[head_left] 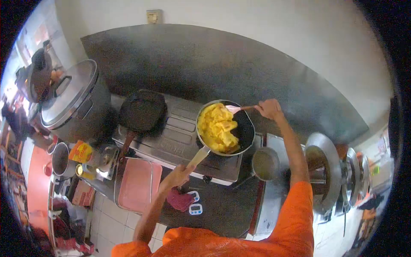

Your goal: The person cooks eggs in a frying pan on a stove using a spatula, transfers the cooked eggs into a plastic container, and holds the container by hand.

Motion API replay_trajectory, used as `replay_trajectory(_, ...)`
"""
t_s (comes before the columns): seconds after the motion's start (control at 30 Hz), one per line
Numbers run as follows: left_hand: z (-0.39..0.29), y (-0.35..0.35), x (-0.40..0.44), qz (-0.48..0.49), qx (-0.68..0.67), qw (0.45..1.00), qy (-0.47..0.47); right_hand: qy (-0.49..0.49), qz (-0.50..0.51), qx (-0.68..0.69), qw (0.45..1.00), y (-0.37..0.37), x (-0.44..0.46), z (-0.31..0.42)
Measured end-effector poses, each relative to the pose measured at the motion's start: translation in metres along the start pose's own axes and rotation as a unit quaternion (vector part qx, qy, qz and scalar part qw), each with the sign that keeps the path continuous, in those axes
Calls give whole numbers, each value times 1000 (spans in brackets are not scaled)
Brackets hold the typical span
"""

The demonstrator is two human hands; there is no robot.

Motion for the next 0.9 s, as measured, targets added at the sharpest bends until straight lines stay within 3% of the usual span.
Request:
replay_trajectory(0.23, -9, -6, -3, -34, 96, 994, -27, -134, -62, 48, 988, 52, 70, -12)
replay_trajectory(0.33, -39, -4, -12, -7, 9, 993, -115, -187, -102, 84, 973, 60, 89, -8)
replay_trajectory(0.43, -43, -8, -11, -17, 85, 991, -102, -232, -113, 92, 962, 65, 95, -5)
replay_trajectory(0.5, -37, -11, -7, -16, 109, 983, -148, -259, -127, 95, 953, 68, 100, -7)
replay_trajectory(0.57, -40, -10, -8, -22, 82, 981, -173, -279, -146, 107, 943, 64, 95, -9)
replay_trajectory(0.67, -36, -12, -6, -49, 140, 983, -105, -300, -124, 85, 942, 57, 82, -15)
replay_trajectory(0.77, 20, -12, 2, -53, 142, 988, 17, -288, -120, 71, 947, 33, 41, -20)
replay_trajectory(0.87, -30, -3, -13, -42, 65, 987, -139, -278, -134, 35, 950, 4, -6, -14)
replay_trajectory(0.9, -20, -4, -11, -51, 61, 992, -96, -274, -141, 27, 951, -5, -21, -8)
Point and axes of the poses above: each hand's wrist, its own x-axis towards the middle knuckle, its own y-axis out of the palm, z = x × y, the point moved 3 cm from there along x, towards the middle knuckle, and after that the axes turned 5 degrees about z, right-handed, at the moved point
